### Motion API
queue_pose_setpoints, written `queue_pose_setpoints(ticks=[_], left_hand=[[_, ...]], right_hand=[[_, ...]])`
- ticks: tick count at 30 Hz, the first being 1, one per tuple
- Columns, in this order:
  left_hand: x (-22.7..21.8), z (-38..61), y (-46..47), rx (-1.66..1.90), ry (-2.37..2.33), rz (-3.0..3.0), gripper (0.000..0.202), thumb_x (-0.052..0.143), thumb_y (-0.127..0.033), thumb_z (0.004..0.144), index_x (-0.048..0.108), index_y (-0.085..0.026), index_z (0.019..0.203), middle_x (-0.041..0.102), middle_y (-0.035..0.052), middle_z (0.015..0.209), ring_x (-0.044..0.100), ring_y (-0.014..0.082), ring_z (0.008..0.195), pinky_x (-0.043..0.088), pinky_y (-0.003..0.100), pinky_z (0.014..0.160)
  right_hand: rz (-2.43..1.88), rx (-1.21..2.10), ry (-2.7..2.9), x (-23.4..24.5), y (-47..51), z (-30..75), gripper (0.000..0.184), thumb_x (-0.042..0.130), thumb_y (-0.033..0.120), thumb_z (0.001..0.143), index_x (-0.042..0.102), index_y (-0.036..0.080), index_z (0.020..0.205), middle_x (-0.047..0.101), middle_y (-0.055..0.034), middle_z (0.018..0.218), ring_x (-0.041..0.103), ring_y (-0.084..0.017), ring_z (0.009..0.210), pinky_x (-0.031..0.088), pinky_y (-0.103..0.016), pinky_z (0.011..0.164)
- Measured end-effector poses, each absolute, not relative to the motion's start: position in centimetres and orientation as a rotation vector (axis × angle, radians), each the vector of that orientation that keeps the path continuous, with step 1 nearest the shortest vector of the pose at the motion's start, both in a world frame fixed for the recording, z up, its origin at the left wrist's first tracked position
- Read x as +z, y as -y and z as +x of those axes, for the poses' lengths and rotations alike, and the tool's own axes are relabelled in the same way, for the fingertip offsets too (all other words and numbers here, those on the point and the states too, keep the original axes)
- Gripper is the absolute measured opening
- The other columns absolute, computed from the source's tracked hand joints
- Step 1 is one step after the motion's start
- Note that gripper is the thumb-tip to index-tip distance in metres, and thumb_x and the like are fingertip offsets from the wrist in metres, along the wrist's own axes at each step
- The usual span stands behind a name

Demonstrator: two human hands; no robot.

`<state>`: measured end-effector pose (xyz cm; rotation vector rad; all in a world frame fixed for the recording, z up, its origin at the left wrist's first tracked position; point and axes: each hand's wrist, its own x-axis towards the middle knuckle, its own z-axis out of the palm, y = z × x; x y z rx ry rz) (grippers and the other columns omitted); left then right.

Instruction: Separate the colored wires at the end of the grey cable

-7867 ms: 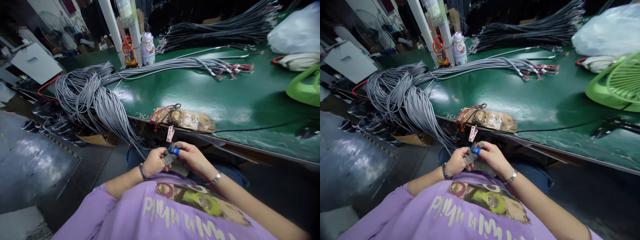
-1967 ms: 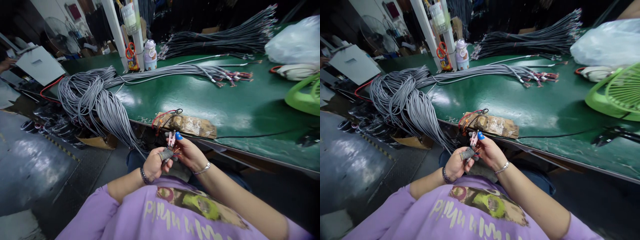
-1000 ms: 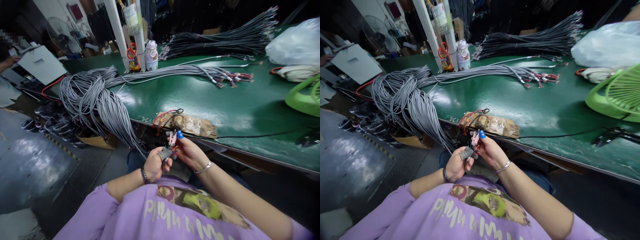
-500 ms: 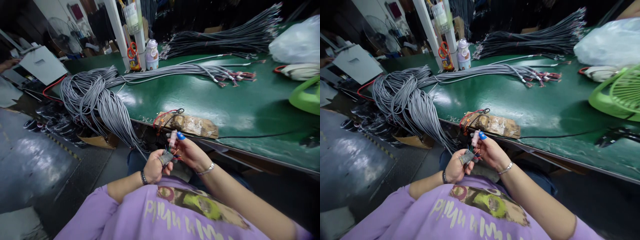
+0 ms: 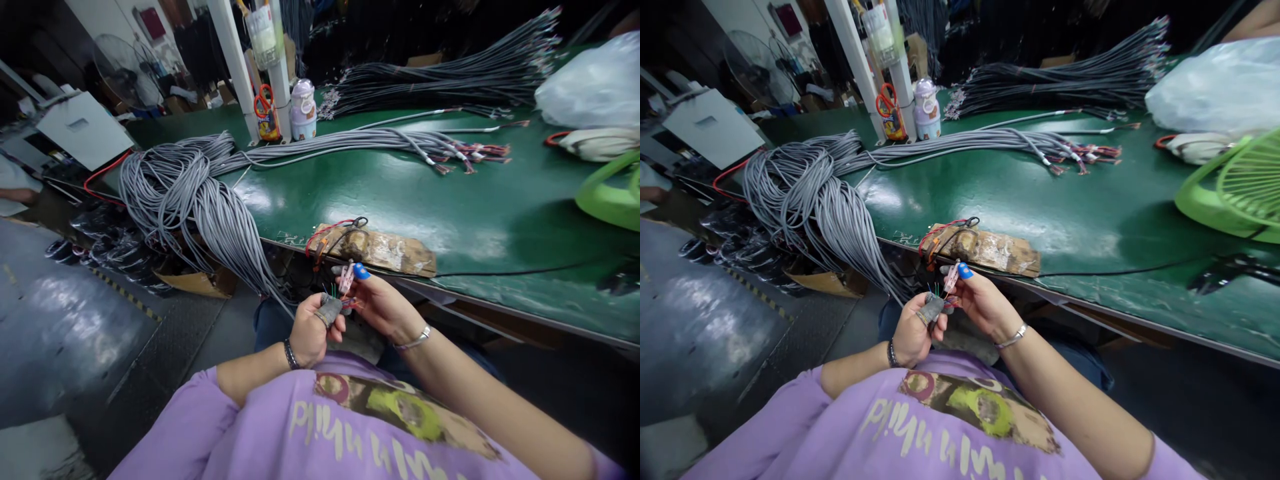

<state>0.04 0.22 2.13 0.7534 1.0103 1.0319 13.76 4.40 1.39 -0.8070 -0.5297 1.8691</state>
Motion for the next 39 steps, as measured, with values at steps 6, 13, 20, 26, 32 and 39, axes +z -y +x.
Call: queue_pose_setpoints(ticks=[6,13,20,26,32,39], left_hand=[[1.7,0.2,-0.2,0.979,-1.017,0.75,0.037,0.07,-0.049,0.07,0.056,-0.015,0.071,0.057,-0.0027,0.05,0.043,0.0056,0.032,0.027,0.017,0.032],[1.6,0.2,-0.1,0.942,-1.022,0.756,0.04,0.071,-0.051,0.069,0.055,-0.015,0.07,0.056,-0.0027,0.049,0.042,0.0053,0.032,0.027,0.017,0.032],[1.4,-0.5,0.2,0.946,-1.016,0.773,0.042,0.072,-0.053,0.068,0.053,-0.015,0.068,0.056,-0.0023,0.049,0.042,0.0057,0.032,0.027,0.017,0.033],[0.4,-1.2,0.4,0.878,-1.038,0.905,0.045,0.07,-0.057,0.071,0.054,-0.015,0.07,0.058,-0.0011,0.052,0.047,0.0066,0.035,0.033,0.017,0.035],[0.2,-0.7,0.3,0.682,-1.03,1.099,0.045,0.072,-0.057,0.067,0.055,-0.015,0.068,0.06,0.0009,0.054,0.054,0.0102,0.042,0.042,0.021,0.043],[0.5,-0.2,0.0,0.501,-0.987,1.019,0.049,0.076,-0.058,0.059,0.055,-0.015,0.069,0.058,0.0,0.051,0.053,0.0107,0.041,0.041,0.022,0.043]], right_hand=[[-0.837,1.834,0.526,0.9,-4.5,14.0,0.024,0.075,0.042,0.075,0.071,0.019,0.082,0.072,-0.0063,0.083,0.059,-0.016,0.064,0.045,-0.029,0.057],[-0.86,1.84,0.512,0.8,-4.4,13.8,0.03,0.072,0.047,0.077,0.071,0.018,0.087,0.072,-0.0056,0.083,0.057,-0.013,0.058,0.044,-0.027,0.053],[-0.763,1.944,0.468,0.3,-3.8,14.2,0.04,0.066,0.06,0.077,0.067,0.021,0.082,0.066,-0.0011,0.076,0.057,-0.011,0.062,0.045,-0.024,0.055],[-0.799,2.011,0.66,-0.3,-2.1,15.2,0.045,0.075,0.057,0.07,0.068,0.016,0.084,0.066,-0.0038,0.078,0.056,-0.012,0.065,0.046,-0.025,0.061],[-0.992,1.887,1.08,1.1,-1.4,16.5,0.038,0.08,0.048,0.067,0.063,0.014,0.072,0.057,0.001,0.065,0.046,-0.01,0.058,0.037,-0.024,0.056],[-1.139,1.738,1.444,2.3,-1.7,16.9,0.044,0.073,0.057,0.068,0.058,0.016,0.064,0.049,0.0025,0.057,0.039,-0.009,0.052,0.03,-0.023,0.048]])
